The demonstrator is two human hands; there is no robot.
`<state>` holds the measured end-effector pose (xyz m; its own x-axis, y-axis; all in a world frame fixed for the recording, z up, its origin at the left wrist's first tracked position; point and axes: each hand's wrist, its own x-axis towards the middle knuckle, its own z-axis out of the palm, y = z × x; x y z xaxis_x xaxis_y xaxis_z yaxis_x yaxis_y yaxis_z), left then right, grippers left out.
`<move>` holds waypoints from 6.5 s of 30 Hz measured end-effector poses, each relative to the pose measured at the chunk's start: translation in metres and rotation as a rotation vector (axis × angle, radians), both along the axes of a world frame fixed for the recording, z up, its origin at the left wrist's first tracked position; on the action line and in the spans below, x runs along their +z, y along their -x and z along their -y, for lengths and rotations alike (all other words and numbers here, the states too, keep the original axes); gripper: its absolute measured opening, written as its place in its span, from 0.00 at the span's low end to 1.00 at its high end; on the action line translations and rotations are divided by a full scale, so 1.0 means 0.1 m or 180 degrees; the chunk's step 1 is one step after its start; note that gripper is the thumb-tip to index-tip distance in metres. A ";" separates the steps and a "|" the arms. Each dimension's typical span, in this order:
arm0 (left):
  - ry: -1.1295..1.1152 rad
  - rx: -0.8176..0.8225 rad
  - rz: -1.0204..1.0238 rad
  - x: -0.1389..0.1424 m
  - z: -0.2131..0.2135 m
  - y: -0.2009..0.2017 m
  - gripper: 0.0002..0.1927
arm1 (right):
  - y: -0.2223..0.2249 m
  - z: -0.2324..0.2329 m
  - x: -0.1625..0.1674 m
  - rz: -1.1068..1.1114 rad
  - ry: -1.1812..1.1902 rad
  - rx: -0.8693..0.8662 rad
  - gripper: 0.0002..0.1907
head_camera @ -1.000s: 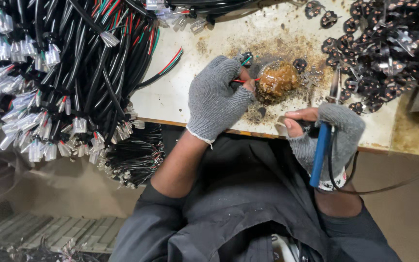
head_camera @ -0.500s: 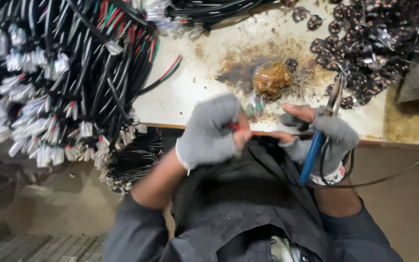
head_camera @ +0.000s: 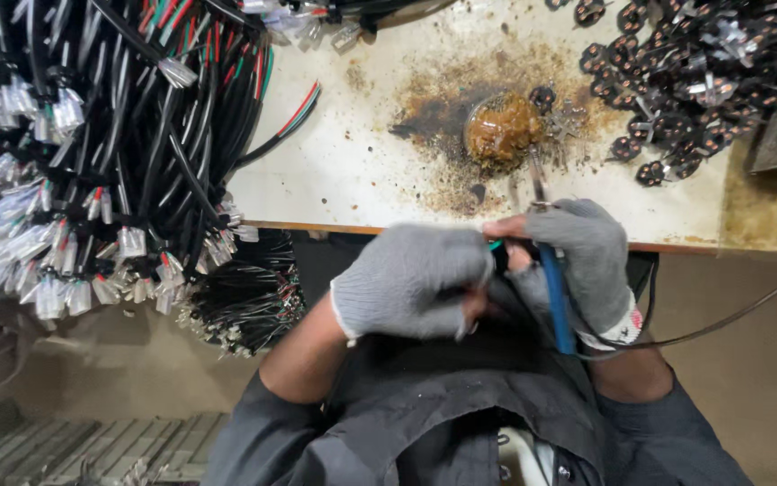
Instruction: The person solders wire ends to electrical connectors at a workbench. They hold a wire in one hand and a soldering iron in the other, dip the wire tip into flux, apply the hot iron to tin and join the wires, then set the finished connector aside and pick up the next one.
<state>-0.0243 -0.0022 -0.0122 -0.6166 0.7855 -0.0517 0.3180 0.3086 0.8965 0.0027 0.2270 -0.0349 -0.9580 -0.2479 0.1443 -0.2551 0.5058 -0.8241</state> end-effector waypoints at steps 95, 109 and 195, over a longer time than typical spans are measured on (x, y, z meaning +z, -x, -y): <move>0.0512 0.1712 -0.1063 -0.26 -0.24 0.05 0.06 | -0.22 -0.38 -0.65 -0.0719 -0.1283 0.0889 0.12; 0.0458 0.1665 -0.1170 -0.30 -0.24 0.05 0.07 | -0.17 -0.35 -0.57 0.0158 -0.1337 0.0933 0.10; 0.1693 0.0982 -0.0164 0.42 0.20 0.17 0.07 | 0.17 -0.05 0.12 -0.0136 -0.0233 -0.0783 0.23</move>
